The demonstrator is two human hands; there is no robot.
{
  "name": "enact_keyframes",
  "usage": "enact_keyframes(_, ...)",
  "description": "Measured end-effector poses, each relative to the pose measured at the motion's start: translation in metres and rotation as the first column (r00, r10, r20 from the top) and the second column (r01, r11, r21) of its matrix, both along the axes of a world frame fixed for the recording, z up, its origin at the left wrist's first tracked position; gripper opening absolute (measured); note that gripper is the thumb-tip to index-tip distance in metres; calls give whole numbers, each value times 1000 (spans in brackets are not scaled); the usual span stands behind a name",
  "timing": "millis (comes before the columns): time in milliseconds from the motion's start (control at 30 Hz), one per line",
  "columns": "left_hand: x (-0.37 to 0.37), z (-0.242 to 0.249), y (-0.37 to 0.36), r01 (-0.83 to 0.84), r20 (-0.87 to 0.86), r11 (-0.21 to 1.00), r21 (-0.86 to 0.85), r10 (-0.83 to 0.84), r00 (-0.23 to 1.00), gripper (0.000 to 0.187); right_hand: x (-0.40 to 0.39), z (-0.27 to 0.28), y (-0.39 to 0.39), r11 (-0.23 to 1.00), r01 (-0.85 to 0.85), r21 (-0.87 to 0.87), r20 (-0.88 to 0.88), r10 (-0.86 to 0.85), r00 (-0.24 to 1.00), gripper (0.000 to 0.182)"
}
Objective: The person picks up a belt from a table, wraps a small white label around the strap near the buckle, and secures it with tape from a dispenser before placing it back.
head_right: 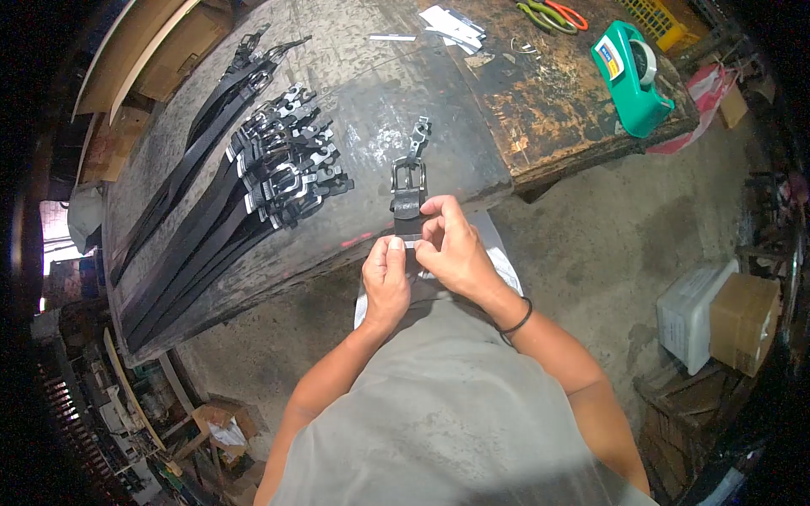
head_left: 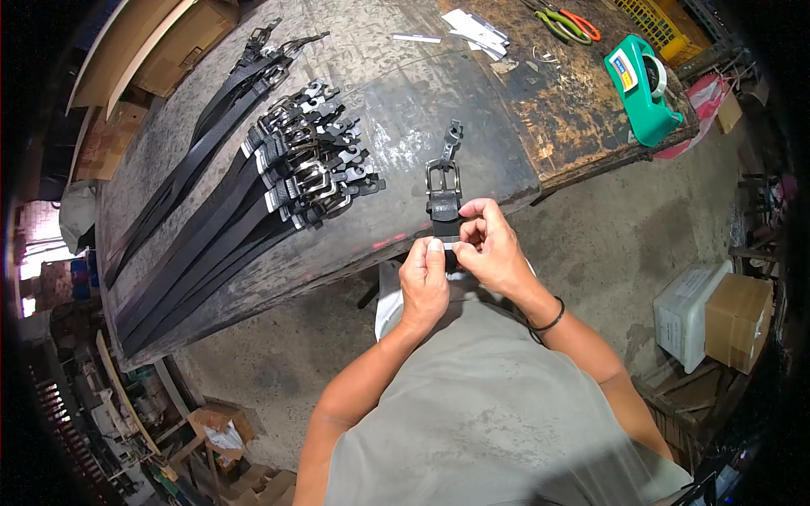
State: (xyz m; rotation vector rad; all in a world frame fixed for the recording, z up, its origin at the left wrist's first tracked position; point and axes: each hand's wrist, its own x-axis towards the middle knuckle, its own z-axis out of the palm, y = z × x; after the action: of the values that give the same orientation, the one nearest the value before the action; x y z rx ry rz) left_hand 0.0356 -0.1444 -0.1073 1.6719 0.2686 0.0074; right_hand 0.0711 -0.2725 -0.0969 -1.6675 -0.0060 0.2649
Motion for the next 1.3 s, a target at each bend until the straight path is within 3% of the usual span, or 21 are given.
enact_keyframes(133,-1,-1,-2,0,-19,1000,-13,0,1000,25,1,2,0,1000,8,-15,6,-8,1000,33)
enact_keyframes(200,-3,-2,-1,13,-24,1000,-14,-14,1000,25,4,13,0,1000,19,0,-148,-19,989,31)
enact_keyframes(267,-3,0,-1,27,-29,1000,-15,-27,999,25,7,26,-2,1000,-4,-17,-192,1,981,29)
enact_keyframes(333,-1,4,-3,2,-29,992,-125,-5,1000,25,6,21,-2,999,-29,-32,-235,20,972,27)
enact_keyframes(400,1,0,-3,-7,-37,980,-200,-1,999,26,1,-2,1,985,118,127,0,-119,993,26)
enact_keyframes(433,2,-1,-3,-19,-43,962,-274,8,999,26,0,-6,-2,985,111,129,2,-112,994,26)
enact_keyframes(500,3,2,-2,-34,-60,958,-285,18,998,26,-9,-10,-11,981,142,-134,293,-98,951,31)
enact_keyframes(533,2,4,-2,-40,-77,954,-297,18,997,27,-15,-6,-12,981,136,-135,292,-91,952,31)
enact_keyframes(633,4,8,-2,-30,-57,960,-279,15,998,27,-36,0,-17,963,-81,-256,370,175,912,53)
enact_keyframes(800,4,4,-2,-33,-60,972,-234,19,998,26,-44,-11,-12,940,-231,-250,315,304,899,71)
enact_keyframes(933,6,-1,-4,-62,-62,948,-314,45,997,24,-44,-16,-12,933,-348,-90,206,359,910,83)
enact_keyframes(1000,6,-5,-5,-61,-58,942,-330,44,997,24,-43,-14,-13,917,-376,129,113,364,925,88)
enact_keyframes(1033,6,-5,-5,-58,-61,936,-346,39,997,24,-44,-12,-12,917,-378,130,113,365,924,88)
enact_keyframes(1100,6,0,-4,-58,-54,939,-340,43,998,24,-48,-10,-11,840,-351,414,41,368,929,94)
enact_keyframes(1133,7,3,-4,-57,-44,941,-334,45,998,24,-49,-14,-12,839,-349,417,38,367,929,94)
enact_keyframes(1200,7,-4,-1,-53,-42,938,-342,42,998,25,-49,-22,-19,893,-422,157,179,394,901,82)
enact_keyframes(1233,7,-6,1,-50,-36,935,-352,40,999,25,-45,-21,-24,893,-423,158,179,395,901,82)
enact_keyframes(1300,6,-1,-1,-28,-56,910,-415,5,998,26,-28,-11,-35,928,-356,111,34,355,934,61)
